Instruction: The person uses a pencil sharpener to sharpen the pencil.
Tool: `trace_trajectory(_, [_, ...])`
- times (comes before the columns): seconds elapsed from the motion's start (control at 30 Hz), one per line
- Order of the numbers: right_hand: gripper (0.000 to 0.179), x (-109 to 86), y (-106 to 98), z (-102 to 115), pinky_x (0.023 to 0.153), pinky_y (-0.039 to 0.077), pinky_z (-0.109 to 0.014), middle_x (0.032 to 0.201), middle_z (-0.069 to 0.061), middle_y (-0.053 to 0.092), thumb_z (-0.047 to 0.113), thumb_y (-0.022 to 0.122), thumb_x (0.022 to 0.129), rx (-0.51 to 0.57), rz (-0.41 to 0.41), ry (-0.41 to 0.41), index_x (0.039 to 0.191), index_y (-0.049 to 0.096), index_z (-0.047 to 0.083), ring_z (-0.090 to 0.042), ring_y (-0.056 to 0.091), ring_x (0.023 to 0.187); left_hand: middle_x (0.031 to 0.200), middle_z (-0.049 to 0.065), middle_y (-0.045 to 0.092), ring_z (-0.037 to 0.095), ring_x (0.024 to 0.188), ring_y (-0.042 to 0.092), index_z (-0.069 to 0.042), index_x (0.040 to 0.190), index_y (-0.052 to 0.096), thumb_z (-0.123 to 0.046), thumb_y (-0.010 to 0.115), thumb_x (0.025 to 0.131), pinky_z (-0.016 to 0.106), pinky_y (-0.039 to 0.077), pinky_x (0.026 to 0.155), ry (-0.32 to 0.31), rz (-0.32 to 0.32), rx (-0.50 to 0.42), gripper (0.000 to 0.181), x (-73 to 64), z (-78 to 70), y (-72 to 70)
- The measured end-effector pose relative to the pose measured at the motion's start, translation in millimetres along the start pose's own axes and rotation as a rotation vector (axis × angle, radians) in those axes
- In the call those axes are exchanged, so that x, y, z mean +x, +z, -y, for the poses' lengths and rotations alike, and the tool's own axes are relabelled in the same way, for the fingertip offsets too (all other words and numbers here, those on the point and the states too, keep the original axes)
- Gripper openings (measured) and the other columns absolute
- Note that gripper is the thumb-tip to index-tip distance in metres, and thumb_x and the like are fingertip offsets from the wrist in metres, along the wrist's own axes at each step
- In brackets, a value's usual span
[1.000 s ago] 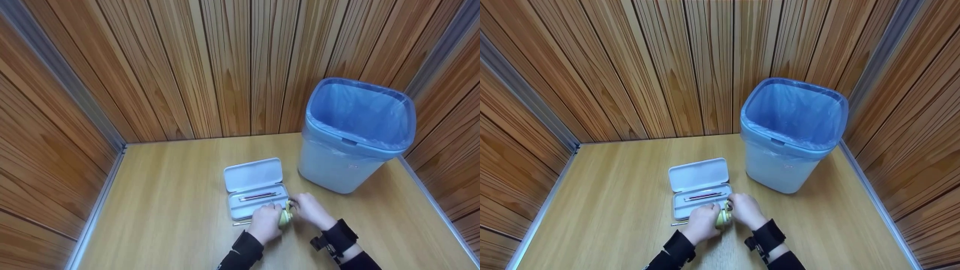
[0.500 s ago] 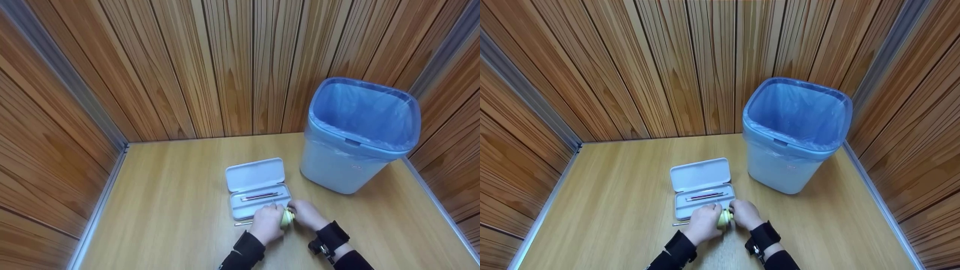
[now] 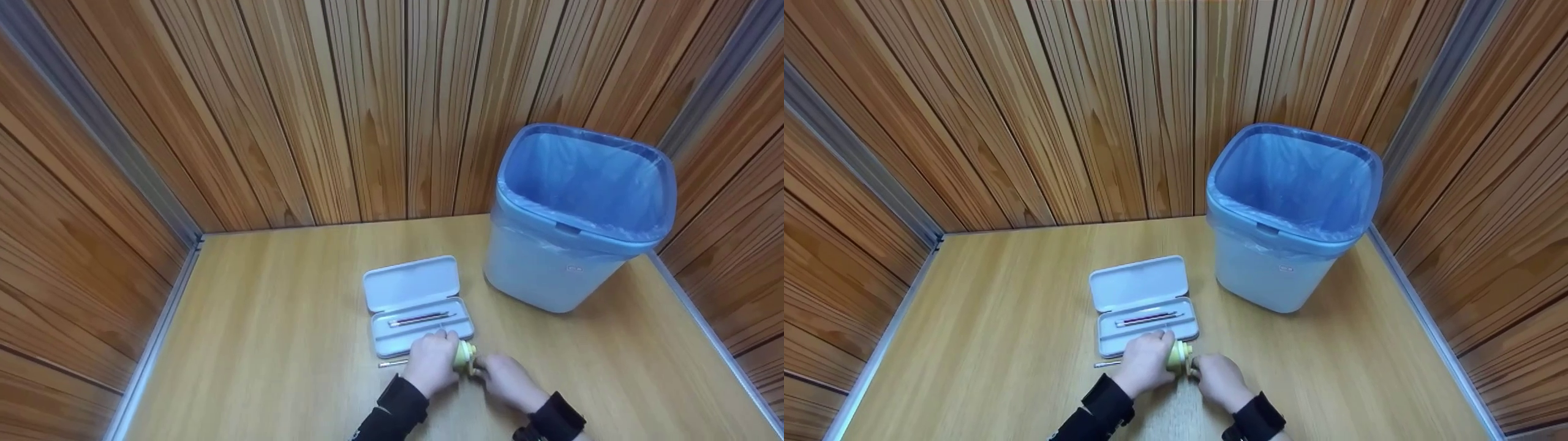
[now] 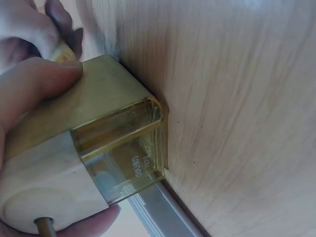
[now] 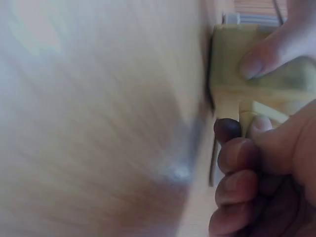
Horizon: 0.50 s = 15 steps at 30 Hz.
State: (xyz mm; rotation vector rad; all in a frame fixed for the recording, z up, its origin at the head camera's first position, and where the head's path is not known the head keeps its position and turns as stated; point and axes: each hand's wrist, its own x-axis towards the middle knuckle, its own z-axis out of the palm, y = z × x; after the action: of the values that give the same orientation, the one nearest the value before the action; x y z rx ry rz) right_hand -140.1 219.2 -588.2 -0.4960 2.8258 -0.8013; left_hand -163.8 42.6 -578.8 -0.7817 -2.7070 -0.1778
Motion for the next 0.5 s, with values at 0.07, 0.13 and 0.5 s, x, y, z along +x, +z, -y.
trace_trajectory(0.07, [0.012, -5.5, -1.4, 1.8, 0.061, 0.046, -0.033, 0.074, 0.002, 0.065, 0.006, 0.064, 0.09, -0.005, -0.01, -0.031, 0.08, 0.066, 0.011, -0.015, 0.06, 0.068, 0.075, -0.004, 0.063, 0.014, 0.061, 0.06, -0.015, 0.088, 0.059, -0.039, 0.092, 0.052, 0.027, 0.047, 0.052, -0.002, 0.008, -0.001, 0.055, 0.0, 0.4, 0.3])
trace_trajectory(0.13, [0.013, -10.7, -3.2, 4.1, 0.06, 0.046, -0.032, 0.073, 0.003, 0.065, 0.004, 0.064, 0.089, -0.018, -0.031, -0.057, 0.079, 0.065, 0.012, -0.015, 0.061, 0.068, 0.076, -0.004, 0.064, 0.014, 0.062, 0.061, -0.015, 0.089, 0.06, -0.039, 0.092, 0.053, 0.027, 0.047, 0.052, -0.006, 0.019, -0.002, 0.055, 0.0, 0.6, 0.5])
trace_trajectory(0.5, [0.007, -22.3, -27.2, 22.3, 0.058, 0.048, -0.031, 0.074, -0.001, 0.069, 0.003, 0.066, 0.087, -0.078, -0.127, -0.113, 0.084, 0.069, 0.009, -0.018, 0.064, 0.066, 0.076, -0.004, 0.063, 0.014, 0.062, 0.06, -0.015, 0.088, 0.059, -0.039, 0.092, 0.053, 0.028, 0.046, 0.052, -0.014, 0.027, -0.012, 0.054, 0.7, 0.1, 0.4])
